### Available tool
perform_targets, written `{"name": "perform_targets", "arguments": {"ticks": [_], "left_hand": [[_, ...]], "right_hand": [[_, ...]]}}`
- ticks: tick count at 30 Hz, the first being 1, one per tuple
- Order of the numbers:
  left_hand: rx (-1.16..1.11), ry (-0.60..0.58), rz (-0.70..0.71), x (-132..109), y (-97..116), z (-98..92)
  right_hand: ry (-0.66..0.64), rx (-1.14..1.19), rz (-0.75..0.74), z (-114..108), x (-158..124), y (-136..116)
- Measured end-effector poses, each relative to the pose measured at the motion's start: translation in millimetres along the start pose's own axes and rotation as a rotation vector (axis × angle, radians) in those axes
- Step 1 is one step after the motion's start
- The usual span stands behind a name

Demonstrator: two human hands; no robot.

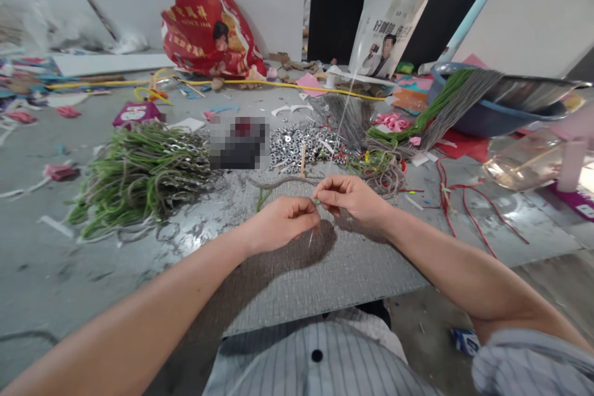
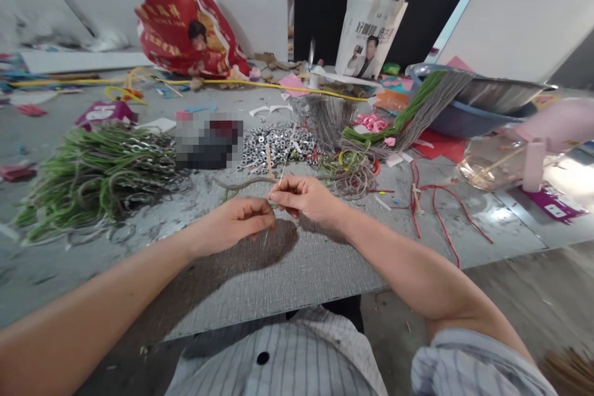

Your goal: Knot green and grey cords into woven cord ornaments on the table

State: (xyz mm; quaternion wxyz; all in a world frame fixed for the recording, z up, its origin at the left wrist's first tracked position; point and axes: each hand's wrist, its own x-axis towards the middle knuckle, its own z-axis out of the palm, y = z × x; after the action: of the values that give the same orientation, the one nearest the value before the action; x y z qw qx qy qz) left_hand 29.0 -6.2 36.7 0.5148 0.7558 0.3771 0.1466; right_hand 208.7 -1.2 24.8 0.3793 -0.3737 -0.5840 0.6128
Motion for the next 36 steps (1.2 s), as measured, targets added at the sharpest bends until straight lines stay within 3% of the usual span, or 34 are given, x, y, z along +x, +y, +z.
{"name": "perform_targets", "arguments": {"ticks": [10, 15, 21, 26, 30, 36], "left_hand": [[-0.133, -0.08, -0.03, 0, -3, -3.6], [-0.341, -0.158, 0.004, -2, -4, -7.6], [-0.577, -0.17, 0.034, -4, -7, -12.2], [-0.813, -0.173, 0.159, -6, -9, -17.8], [-0.963, -0.198, 0.261, -8, -9, -19.8], [-1.052, -0.044, 0.319, -8, -7, -17.2]], "right_hand": [[0.086, 0.066, -0.035, -8, 1, -3], [0.099, 0.135, -0.036, -9, 1, -1], [0.158, 0.298, -0.081, -14, 1, -4], [0.212, 0.322, -0.182, -16, 3, -4], [0.294, 0.243, -0.344, -13, 2, 0], [0.362, -0.092, -0.511, -10, 2, 10]]}}
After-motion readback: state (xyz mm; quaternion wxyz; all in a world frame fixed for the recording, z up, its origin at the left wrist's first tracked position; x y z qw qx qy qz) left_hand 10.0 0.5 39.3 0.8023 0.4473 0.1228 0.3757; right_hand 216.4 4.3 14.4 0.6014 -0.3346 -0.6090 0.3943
